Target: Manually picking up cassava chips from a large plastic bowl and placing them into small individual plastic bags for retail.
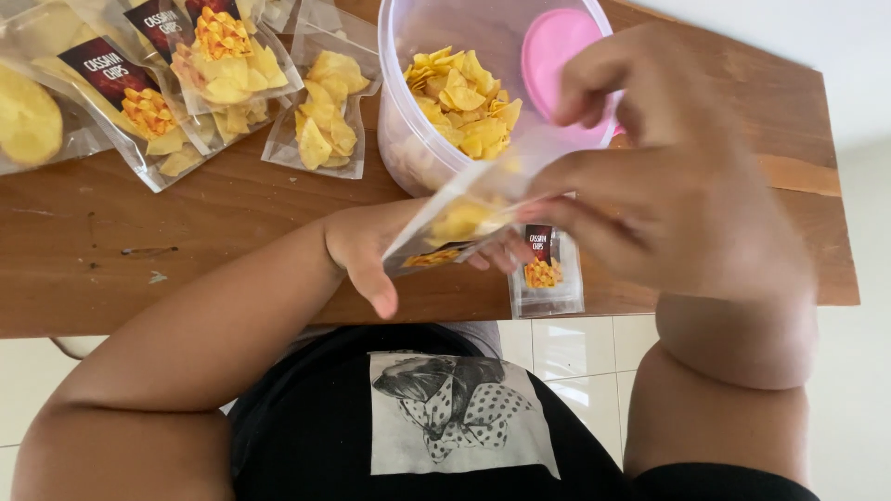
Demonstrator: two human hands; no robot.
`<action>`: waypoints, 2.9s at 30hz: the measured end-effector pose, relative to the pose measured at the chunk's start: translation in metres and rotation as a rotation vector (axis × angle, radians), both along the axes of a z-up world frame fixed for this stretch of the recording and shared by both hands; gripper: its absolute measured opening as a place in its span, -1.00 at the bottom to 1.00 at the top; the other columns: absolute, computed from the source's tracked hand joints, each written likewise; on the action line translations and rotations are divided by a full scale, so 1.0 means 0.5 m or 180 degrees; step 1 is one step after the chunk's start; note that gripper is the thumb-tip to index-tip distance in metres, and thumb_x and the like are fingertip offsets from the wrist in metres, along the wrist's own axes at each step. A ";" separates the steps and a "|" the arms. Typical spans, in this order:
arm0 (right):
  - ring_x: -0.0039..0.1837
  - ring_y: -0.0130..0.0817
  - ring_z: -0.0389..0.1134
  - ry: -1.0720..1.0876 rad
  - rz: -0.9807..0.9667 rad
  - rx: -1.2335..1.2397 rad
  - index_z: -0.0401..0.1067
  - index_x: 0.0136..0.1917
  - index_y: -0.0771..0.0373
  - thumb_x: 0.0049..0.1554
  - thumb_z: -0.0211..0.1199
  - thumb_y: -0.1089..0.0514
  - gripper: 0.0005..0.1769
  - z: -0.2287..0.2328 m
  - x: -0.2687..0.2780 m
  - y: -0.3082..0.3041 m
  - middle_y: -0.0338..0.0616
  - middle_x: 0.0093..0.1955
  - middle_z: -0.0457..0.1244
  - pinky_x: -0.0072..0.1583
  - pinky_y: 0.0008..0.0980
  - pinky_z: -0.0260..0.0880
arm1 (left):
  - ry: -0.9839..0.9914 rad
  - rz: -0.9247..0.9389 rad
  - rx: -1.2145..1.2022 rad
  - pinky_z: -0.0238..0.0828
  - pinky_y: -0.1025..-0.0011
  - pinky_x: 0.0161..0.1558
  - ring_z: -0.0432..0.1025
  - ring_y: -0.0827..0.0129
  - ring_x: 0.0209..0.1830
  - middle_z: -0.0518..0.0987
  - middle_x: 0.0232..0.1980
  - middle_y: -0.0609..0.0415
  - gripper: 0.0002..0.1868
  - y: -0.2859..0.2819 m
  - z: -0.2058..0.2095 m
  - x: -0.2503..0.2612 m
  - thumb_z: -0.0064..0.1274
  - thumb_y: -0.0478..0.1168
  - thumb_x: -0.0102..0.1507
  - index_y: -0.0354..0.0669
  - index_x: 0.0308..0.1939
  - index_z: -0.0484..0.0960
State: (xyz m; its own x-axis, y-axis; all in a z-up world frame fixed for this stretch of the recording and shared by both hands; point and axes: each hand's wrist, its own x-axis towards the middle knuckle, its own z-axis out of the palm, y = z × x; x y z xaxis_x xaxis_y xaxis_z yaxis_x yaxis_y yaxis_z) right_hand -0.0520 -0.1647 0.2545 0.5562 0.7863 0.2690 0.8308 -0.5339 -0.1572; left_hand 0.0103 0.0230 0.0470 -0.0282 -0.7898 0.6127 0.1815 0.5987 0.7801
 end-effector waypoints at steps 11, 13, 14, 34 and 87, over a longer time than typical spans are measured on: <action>0.32 0.00 0.16 0.0208 -0.0062 -0.0716 0.63 -0.14 -0.11 0.20 0.30 0.10 -0.87 0.013 0.014 -0.039 0.08 0.24 0.07 0.29 0.01 0.00 | -0.0182 0.0574 0.0379 0.01 0.07 0.63 0.23 0.18 0.50 0.31 0.46 -0.03 0.01 -0.001 0.015 -0.008 0.21 0.17 0.08 -0.25 0.48 0.19; 0.34 0.05 0.19 0.0015 -0.0186 -0.0782 0.62 -0.19 -0.15 0.21 0.34 0.07 -0.86 -0.004 0.007 -0.023 0.08 0.28 0.11 0.29 0.05 -0.04 | -0.0351 0.0554 0.0156 -0.12 -0.03 0.68 0.10 0.14 0.64 0.21 0.59 -0.03 0.13 -0.007 0.003 -0.007 0.09 0.49 0.12 -0.19 0.52 0.17; 0.36 0.08 0.14 0.0222 -0.0208 -0.0694 0.62 -0.25 -0.10 0.14 0.36 0.12 -0.86 -0.018 0.002 -0.011 0.04 0.31 0.11 0.30 0.09 0.01 | -0.0142 0.0593 0.0071 -0.01 0.03 0.66 0.19 0.13 0.58 0.25 0.55 -0.04 0.12 -0.010 -0.002 -0.012 0.12 0.46 0.13 -0.18 0.51 0.15; 0.31 -0.06 0.27 0.2671 -0.2079 -0.3157 0.10 0.49 0.14 -0.04 0.37 -0.46 0.06 -0.212 0.273 0.030 -0.08 0.36 0.22 0.24 -0.13 0.28 | 0.0312 0.0670 0.0559 0.30 0.39 0.26 0.40 0.36 0.20 0.50 0.17 0.05 -0.08 0.008 -0.030 0.008 0.34 0.28 0.06 -0.24 0.29 0.43; 0.02 -0.22 0.36 0.1450 -0.0441 0.1592 0.37 0.07 0.60 0.17 0.28 0.44 -0.79 -0.074 0.041 -0.105 0.08 -0.03 0.32 0.10 -0.39 0.40 | 0.0603 -0.0005 0.0454 0.33 0.32 0.26 0.45 0.32 0.14 0.55 0.05 -0.02 -0.19 -0.009 0.000 -0.006 0.14 0.39 0.29 -0.10 0.35 0.37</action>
